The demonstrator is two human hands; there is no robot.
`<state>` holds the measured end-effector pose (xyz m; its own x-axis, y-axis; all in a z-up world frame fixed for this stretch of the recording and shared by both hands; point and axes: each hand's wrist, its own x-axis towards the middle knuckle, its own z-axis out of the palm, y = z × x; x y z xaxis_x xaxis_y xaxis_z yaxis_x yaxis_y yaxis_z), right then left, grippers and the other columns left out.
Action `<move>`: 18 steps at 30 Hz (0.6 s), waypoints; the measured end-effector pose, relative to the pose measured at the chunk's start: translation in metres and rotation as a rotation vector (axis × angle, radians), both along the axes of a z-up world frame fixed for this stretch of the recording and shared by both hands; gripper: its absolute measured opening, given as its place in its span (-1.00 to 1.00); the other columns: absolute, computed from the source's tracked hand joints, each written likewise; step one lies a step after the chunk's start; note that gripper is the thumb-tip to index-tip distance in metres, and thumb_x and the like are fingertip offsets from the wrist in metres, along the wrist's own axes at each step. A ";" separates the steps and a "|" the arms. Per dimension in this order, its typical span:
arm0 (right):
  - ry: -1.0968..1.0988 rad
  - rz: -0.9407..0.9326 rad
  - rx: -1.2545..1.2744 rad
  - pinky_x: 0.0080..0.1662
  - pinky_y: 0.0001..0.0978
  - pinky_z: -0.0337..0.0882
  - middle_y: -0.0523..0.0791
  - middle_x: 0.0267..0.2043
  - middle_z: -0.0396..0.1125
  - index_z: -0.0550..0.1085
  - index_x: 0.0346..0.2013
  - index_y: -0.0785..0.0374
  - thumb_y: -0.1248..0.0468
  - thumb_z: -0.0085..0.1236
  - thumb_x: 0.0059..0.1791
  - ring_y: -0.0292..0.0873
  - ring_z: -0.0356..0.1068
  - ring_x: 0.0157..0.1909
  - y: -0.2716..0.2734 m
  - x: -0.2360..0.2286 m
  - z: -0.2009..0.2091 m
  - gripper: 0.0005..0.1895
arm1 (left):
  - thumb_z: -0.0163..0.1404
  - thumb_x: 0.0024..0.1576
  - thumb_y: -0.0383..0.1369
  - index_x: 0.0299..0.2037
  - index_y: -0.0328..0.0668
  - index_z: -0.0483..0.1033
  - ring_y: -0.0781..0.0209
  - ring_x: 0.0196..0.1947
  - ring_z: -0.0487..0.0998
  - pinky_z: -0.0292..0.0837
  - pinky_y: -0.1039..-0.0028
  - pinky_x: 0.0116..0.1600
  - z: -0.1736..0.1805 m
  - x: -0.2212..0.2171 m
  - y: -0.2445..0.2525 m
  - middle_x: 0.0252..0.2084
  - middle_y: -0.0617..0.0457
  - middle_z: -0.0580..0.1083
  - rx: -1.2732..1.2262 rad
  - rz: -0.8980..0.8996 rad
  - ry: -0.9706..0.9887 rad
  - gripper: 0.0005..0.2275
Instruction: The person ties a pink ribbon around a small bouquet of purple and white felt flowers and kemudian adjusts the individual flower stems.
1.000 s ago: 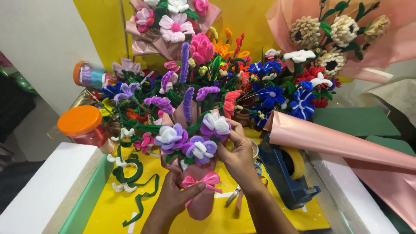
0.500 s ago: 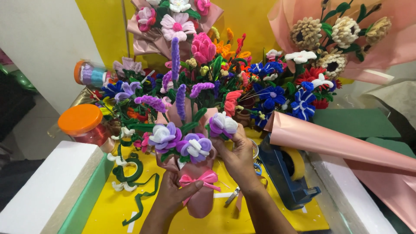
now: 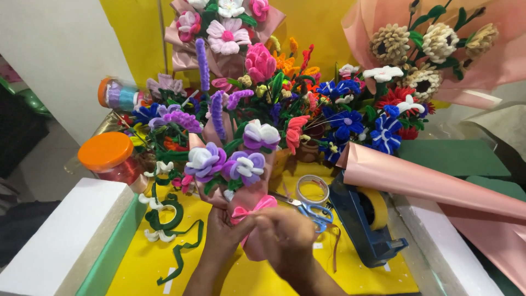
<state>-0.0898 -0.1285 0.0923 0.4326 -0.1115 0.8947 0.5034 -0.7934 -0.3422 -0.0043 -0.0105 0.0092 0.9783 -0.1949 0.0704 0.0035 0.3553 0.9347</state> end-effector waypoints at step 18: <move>0.837 0.237 0.054 -0.31 -0.06 0.39 -0.08 -0.19 0.60 0.17 0.44 0.12 0.08 -0.11 0.08 0.12 0.55 -0.33 0.019 0.000 0.027 -0.38 | 0.28 -0.09 -0.44 -0.34 -0.02 0.26 0.33 -0.37 0.37 0.30 0.47 -0.29 -0.028 0.001 -0.004 -0.39 0.15 0.35 0.135 -0.009 -0.095 -0.66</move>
<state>-0.0901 -0.1095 0.1192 0.9629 0.0316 0.2680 0.2190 -0.6718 -0.7076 -0.0031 -0.0146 -0.0185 0.9667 -0.2173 0.1349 -0.0845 0.2264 0.9704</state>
